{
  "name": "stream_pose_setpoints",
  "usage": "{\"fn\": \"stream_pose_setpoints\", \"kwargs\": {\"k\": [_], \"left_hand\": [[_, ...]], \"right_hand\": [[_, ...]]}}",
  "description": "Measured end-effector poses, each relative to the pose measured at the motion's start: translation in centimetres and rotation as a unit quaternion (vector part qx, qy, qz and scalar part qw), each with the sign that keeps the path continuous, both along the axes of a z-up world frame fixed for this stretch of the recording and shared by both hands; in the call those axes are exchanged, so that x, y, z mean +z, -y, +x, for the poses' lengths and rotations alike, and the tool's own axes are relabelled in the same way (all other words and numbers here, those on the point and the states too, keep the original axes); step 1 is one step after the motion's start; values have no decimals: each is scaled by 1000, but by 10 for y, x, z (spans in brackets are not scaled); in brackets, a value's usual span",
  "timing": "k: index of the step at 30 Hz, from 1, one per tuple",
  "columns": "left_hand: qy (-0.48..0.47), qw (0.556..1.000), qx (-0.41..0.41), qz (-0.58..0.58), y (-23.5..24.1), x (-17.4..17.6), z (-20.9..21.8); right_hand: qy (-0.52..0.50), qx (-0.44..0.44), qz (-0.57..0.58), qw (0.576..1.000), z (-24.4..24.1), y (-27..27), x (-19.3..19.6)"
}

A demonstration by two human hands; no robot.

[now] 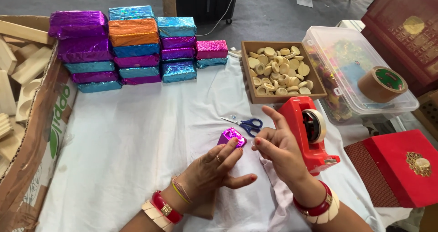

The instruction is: The person wraps a small rectangular box with shiny purple paper, using a tape dispenser to secure the edges and folds. They smooth the paper and fold the ends to complete the wrapping, then place the finished item on a stack of other wrapped boxes.

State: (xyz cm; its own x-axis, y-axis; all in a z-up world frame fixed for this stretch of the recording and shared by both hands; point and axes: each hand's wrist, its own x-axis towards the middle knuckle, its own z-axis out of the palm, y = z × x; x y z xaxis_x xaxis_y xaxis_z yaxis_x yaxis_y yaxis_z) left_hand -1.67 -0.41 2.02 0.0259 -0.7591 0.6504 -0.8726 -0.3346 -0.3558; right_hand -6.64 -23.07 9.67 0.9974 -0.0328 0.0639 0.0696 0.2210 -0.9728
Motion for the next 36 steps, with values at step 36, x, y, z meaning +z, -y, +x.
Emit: {"fn": "stream_pose_setpoints", "kwargs": {"k": [36], "left_hand": [[75,997,7,-2,7,0,-1]], "right_hand": [[-52,42,-110,992,5,1,-6]]}}
